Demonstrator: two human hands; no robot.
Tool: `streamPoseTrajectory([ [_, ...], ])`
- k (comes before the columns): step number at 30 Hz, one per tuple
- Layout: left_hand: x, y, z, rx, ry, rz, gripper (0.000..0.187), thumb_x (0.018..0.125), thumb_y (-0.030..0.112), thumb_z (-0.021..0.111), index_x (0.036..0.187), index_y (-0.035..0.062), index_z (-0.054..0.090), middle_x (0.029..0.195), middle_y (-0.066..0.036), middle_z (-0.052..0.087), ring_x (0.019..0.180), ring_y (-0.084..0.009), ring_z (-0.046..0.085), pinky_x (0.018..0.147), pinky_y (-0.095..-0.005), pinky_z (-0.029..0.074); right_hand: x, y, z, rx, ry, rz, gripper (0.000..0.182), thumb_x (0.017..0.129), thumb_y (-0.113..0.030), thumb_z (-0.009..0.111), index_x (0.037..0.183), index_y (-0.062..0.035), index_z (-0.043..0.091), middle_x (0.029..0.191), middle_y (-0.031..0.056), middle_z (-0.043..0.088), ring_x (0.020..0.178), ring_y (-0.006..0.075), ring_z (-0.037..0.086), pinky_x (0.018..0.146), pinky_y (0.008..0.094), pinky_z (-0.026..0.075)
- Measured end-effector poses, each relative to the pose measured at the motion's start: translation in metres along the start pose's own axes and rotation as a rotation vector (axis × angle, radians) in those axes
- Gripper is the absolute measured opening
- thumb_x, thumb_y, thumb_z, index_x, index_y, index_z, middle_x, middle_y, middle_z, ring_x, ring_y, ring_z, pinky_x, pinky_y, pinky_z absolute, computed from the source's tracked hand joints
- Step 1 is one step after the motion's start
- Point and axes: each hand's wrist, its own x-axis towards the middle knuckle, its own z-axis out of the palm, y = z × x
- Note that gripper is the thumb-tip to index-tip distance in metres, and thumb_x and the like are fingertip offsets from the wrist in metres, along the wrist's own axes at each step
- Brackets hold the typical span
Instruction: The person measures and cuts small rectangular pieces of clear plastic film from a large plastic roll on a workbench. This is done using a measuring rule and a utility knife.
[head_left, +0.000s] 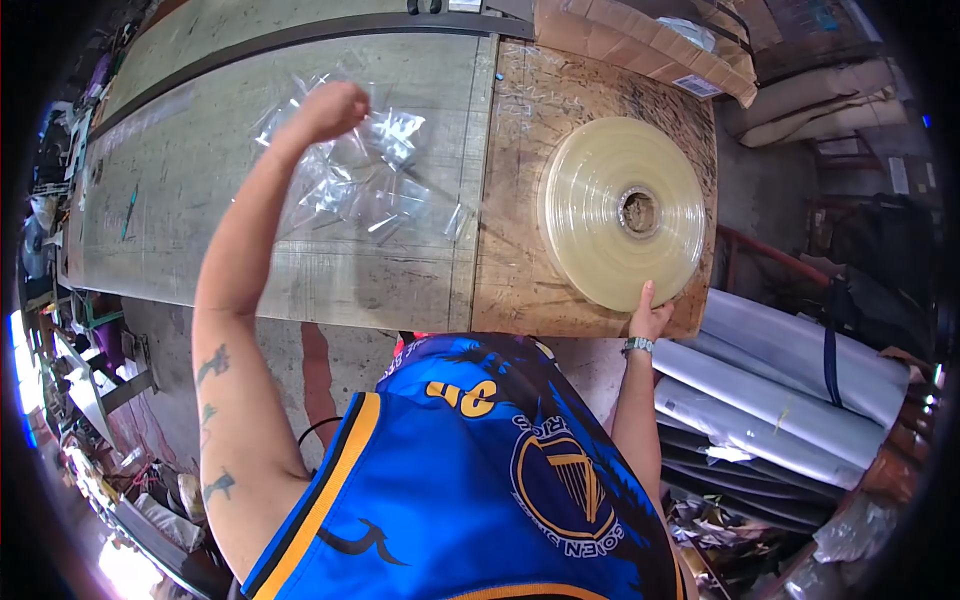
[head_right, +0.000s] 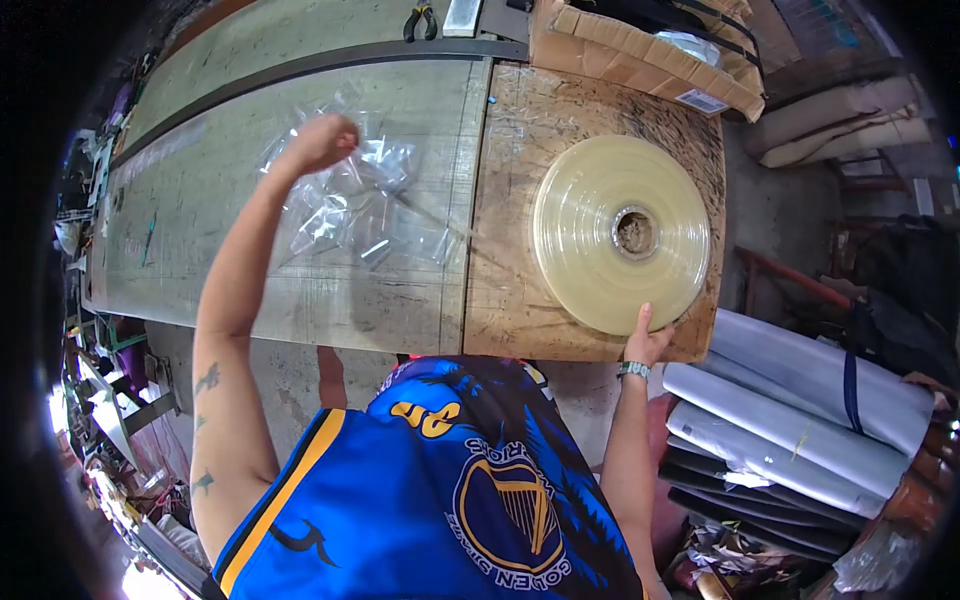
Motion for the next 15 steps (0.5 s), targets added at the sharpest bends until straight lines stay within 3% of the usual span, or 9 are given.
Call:
streamPoseTrajectory([
  [4, -0.03, -0.086, 0.0, 0.057, 0.102, 0.025, 0.013, 0.079, 0.016, 0.068, 0.089, 0.0089, 0.073, 0.092, -0.018, 0.071, 0.093, -0.0392, 0.067, 0.082, -0.0477, 0.053, -0.001, 0.002, 0.001, -0.016, 0.017, -0.019, 0.076, 0.09, -0.042, 0.075, 0.136, 0.0118, 0.047, 0.13, 0.0256, 0.061, 0.118, 0.0321, 0.06, 0.103, 0.0407, 0.046],
  [5, -0.032, -0.106, -0.003, 0.005, 0.008, -0.051, 0.016, 0.076, 0.016, 0.071, 0.089, 0.0081, 0.074, 0.095, -0.018, 0.072, 0.094, -0.0383, 0.068, 0.083, -0.0456, 0.053, 0.001, 0.006, 0.002, -0.008, 0.019, -0.027, 0.076, 0.09, -0.042, 0.075, 0.136, 0.0116, 0.047, 0.13, 0.0255, 0.061, 0.118, 0.0321, 0.06, 0.103, 0.0404, 0.046],
  [7, -0.04, -0.133, -0.009, -0.19, -0.075, -0.146, 0.019, 0.072, 0.011, 0.076, 0.089, 0.0029, 0.074, 0.093, -0.014, 0.074, 0.091, -0.0269, 0.07, 0.084, -0.0387, 0.054, 0.002, 0.007, 0.002, 0.002, 0.026, -0.025, 0.075, 0.09, -0.042, 0.075, 0.136, 0.0111, 0.047, 0.13, 0.0255, 0.061, 0.118, 0.0324, 0.061, 0.103, 0.04, 0.046],
  [8, -0.047, -0.134, -0.016, -0.225, -0.057, -0.122, 0.018, 0.073, 0.009, 0.076, 0.089, 0.0009, 0.073, 0.087, -0.01, 0.073, 0.08, -0.0205, 0.069, 0.074, -0.0342, 0.055, 0.001, 0.006, 0.003, 0.001, 0.03, -0.016, 0.075, 0.09, -0.042, 0.075, 0.136, 0.0109, 0.047, 0.13, 0.0256, 0.061, 0.117, 0.0325, 0.061, 0.103, 0.0399, 0.046],
  [10, -0.053, -0.125, -0.035, -0.462, -0.154, -0.324, 0.02, 0.077, 0.009, 0.076, 0.095, 0.0006, 0.072, 0.088, -0.006, 0.072, 0.071, -0.016, 0.066, 0.064, -0.0294, 0.053, 0.001, 0.008, 0.003, -0.019, 0.021, -0.011, 0.076, 0.09, -0.042, 0.075, 0.136, 0.0105, 0.047, 0.13, 0.0257, 0.061, 0.117, 0.0327, 0.061, 0.103, 0.0397, 0.046],
  [12, -0.059, -0.114, -0.047, -0.617, -0.151, -0.392, 0.023, 0.083, 0.012, 0.073, 0.103, 0.0019, 0.07, 0.09, -0.004, 0.07, 0.068, -0.0128, 0.063, 0.059, -0.0261, 0.049, 0.005, 0.013, -0.001, -0.063, 0.001, -0.025, 0.076, 0.09, -0.042, 0.075, 0.136, 0.0103, 0.046, 0.129, 0.0258, 0.061, 0.117, 0.0326, 0.061, 0.103, 0.0396, 0.046],
  [15, -0.065, -0.101, -0.051, -0.725, 0.038, -0.437, 0.027, 0.086, 0.016, 0.072, 0.108, 0.0008, 0.071, 0.094, -0.005, 0.072, 0.071, -0.012, 0.065, 0.06, -0.0253, 0.051, 0.006, -0.001, -0.011, -0.244, -0.007, 0.022, 0.085, 0.087, -0.052, 0.074, 0.137, 0.01, 0.045, 0.133, 0.0278, 0.057, 0.123, 0.0374, 0.056, 0.107, 0.0425, 0.042],
])
